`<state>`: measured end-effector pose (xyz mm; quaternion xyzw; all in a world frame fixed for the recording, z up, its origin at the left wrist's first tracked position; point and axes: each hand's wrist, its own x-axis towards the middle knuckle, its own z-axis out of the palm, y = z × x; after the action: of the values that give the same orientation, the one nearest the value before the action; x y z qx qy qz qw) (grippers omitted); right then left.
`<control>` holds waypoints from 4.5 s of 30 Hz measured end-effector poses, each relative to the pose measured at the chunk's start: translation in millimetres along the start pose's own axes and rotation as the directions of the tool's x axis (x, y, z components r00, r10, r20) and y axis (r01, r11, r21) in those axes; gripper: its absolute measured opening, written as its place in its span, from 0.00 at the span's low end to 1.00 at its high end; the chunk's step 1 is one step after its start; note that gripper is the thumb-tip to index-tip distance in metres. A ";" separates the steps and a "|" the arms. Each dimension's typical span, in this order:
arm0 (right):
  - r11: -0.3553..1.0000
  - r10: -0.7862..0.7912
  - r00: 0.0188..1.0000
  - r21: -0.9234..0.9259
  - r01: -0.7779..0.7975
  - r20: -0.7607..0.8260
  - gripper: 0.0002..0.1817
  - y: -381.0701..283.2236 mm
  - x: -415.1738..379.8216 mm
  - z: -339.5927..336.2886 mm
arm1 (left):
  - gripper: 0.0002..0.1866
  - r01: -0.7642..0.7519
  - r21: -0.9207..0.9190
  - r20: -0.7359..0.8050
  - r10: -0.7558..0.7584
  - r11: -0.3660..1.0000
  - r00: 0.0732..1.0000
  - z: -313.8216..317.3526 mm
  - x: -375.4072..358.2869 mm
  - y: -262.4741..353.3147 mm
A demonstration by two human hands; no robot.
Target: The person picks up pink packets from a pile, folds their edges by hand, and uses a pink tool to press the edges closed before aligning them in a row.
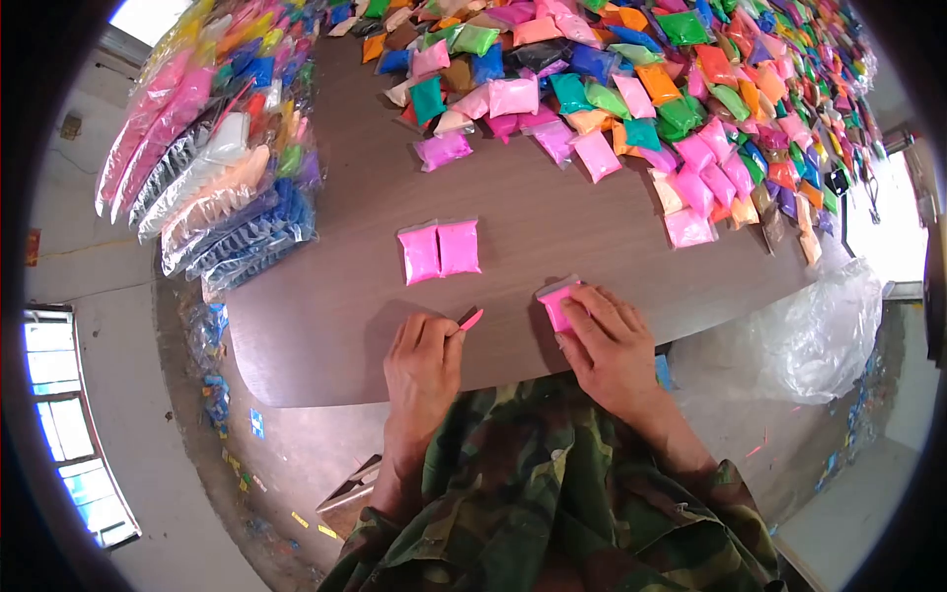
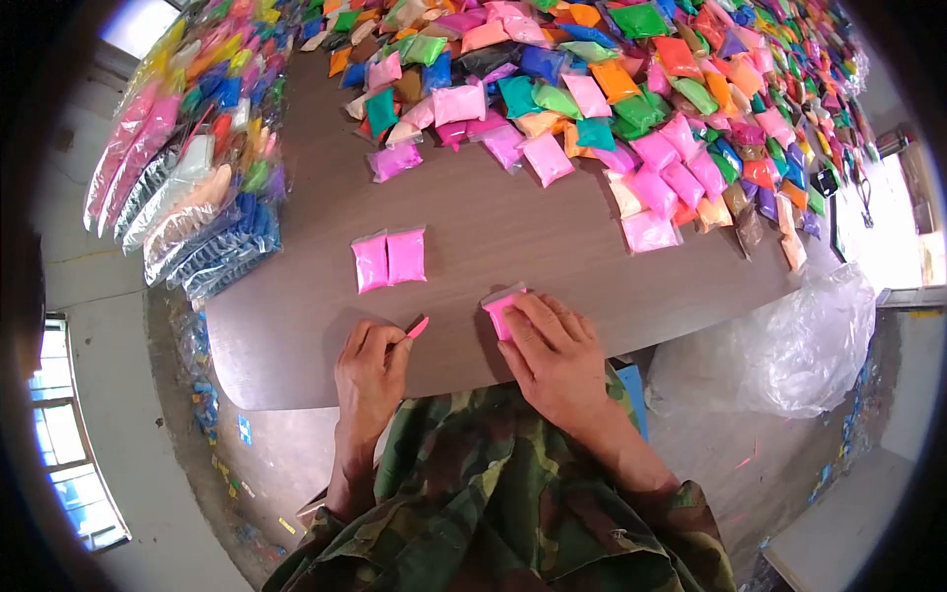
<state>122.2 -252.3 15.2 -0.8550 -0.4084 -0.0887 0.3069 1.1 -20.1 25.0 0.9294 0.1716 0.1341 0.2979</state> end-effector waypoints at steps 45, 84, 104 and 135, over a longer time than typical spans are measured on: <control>0.993 -0.040 0.994 -0.107 0.051 0.106 0.25 -6.5 -25.8 -17.2 | 0.02 -0.361 -0.077 0.193 0.370 0.929 0.909 59.7 78.4 59.7; 0.997 0.026 1.000 0.079 -0.025 -0.014 0.20 2.3 -20.3 -12.0 | 0.12 -0.370 -0.208 0.301 0.419 0.906 0.857 35.2 54.0 64.6; 0.996 0.017 1.000 0.083 -0.016 -0.009 0.19 5.6 -23.9 -9.1 | 0.06 -0.408 -0.061 0.268 0.408 0.911 0.873 48.1 74.7 57.9; 0.978 0.066 0.998 0.197 -0.065 -0.002 0.17 12.8 -12.1 -6.8 | 0.07 -0.203 -0.163 0.180 0.231 0.966 0.956 33.5 32.0 61.2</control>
<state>124.6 -270.3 10.0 -0.8330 -0.3855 -0.0416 0.3947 56.5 -71.1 40.1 0.9276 0.0280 0.0851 0.3628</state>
